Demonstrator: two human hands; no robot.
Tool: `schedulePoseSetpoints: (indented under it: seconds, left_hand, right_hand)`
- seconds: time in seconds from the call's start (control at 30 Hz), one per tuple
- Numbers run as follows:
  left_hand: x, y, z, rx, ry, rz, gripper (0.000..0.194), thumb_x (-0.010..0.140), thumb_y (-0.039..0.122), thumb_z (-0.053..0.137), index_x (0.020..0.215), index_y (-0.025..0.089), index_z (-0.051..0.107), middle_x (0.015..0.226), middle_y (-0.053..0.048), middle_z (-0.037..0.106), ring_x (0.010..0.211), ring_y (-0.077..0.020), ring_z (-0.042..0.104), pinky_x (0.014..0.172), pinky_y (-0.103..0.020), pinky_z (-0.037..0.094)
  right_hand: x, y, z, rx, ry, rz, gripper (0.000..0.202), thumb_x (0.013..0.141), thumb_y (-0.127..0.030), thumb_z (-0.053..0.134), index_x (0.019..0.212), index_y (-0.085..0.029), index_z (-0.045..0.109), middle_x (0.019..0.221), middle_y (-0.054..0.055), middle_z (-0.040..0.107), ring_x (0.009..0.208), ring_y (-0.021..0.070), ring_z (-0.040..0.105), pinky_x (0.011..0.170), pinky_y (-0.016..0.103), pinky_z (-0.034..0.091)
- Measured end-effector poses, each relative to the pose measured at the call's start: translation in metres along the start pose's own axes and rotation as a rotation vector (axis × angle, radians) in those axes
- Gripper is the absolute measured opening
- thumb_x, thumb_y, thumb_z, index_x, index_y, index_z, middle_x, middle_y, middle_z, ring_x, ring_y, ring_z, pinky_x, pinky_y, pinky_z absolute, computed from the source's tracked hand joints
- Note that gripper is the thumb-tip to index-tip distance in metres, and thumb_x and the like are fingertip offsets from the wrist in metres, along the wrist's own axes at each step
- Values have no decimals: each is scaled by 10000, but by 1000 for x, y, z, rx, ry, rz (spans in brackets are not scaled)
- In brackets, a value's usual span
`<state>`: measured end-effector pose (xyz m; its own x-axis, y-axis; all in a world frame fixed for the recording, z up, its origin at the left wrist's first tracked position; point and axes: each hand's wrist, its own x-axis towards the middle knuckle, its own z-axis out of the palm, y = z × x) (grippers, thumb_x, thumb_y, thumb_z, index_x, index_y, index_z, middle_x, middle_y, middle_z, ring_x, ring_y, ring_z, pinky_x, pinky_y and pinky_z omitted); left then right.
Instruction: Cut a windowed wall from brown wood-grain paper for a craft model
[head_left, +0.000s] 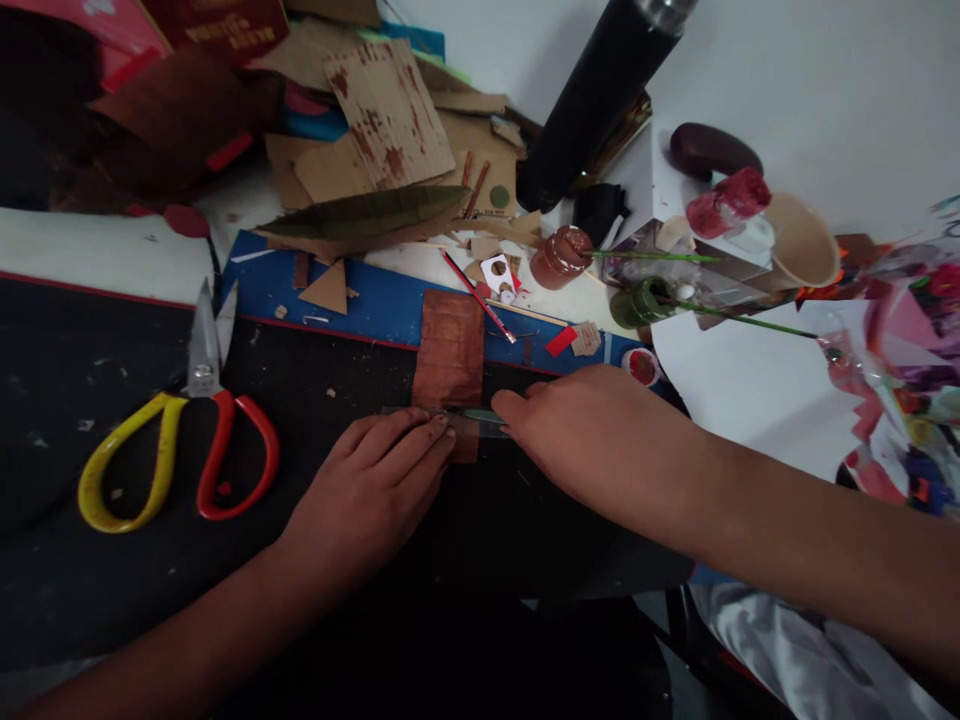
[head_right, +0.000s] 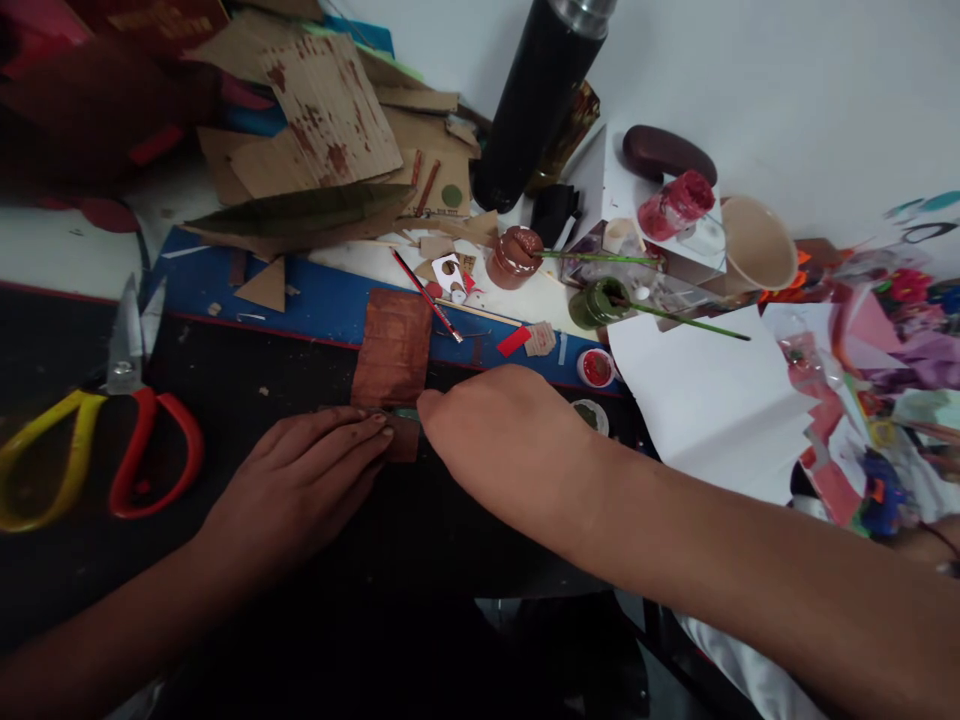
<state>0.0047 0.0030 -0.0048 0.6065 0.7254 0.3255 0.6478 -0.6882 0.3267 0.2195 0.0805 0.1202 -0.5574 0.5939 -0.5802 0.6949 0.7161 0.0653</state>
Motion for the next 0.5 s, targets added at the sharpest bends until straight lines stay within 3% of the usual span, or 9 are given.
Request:
schedulePoseSetpoints:
  seconds: [0.5]
  left_hand:
    - [2,-1,-2,1,4,12,285,996,140,593,1267,109,677,1255,-103,762,1164,-318,665,928,-488,538]
  right_hand:
    - [-5,3,0,39,-42,43,46,986,-195,628,996,-175,668,747,54,742,603,194,660,497,298,229]
